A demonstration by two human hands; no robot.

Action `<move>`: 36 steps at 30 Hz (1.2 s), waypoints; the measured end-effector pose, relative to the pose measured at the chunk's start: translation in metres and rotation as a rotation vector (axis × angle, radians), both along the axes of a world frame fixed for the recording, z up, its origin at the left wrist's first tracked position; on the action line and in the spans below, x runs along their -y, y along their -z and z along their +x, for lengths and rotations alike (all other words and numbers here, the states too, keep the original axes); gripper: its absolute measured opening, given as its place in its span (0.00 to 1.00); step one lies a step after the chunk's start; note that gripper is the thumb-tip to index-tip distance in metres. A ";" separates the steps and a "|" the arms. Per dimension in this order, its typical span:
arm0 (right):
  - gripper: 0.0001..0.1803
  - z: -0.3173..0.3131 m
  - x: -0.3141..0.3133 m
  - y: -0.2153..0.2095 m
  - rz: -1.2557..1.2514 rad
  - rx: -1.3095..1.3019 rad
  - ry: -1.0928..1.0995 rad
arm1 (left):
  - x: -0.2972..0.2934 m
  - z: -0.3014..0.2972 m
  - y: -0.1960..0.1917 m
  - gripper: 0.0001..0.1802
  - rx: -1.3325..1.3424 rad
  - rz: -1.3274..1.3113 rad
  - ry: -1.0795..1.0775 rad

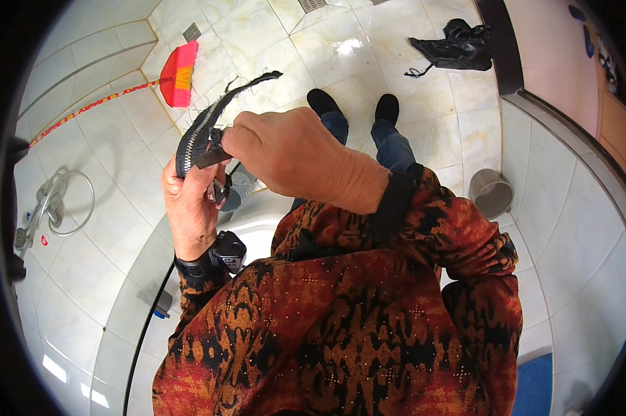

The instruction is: The person removes a zipper from a black fabric pouch, then repeatedly aligns and slides the zipper slider along the teeth to test its operation. The person holds the zipper with both hands and manipulates the slider back and forth.

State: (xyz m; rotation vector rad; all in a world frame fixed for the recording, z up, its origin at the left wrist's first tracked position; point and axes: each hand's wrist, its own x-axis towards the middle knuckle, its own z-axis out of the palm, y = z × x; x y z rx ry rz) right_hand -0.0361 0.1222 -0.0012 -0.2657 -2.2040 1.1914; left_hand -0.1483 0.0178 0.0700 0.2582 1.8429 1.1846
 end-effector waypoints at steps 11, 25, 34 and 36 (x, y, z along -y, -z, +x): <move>0.10 -0.007 -0.003 0.003 -0.002 0.077 -0.085 | 0.003 -0.004 0.007 0.07 0.088 0.010 -0.076; 0.07 -0.002 -0.002 0.019 -0.061 0.156 -0.132 | 0.002 -0.008 0.018 0.07 0.281 0.058 -0.123; 0.03 0.001 -0.003 0.030 -0.469 0.015 0.057 | 0.004 -0.005 0.022 0.07 0.365 0.044 -0.263; 0.08 0.005 -0.008 0.026 -0.702 0.097 -0.007 | 0.003 -0.004 0.023 0.07 0.295 0.009 -0.221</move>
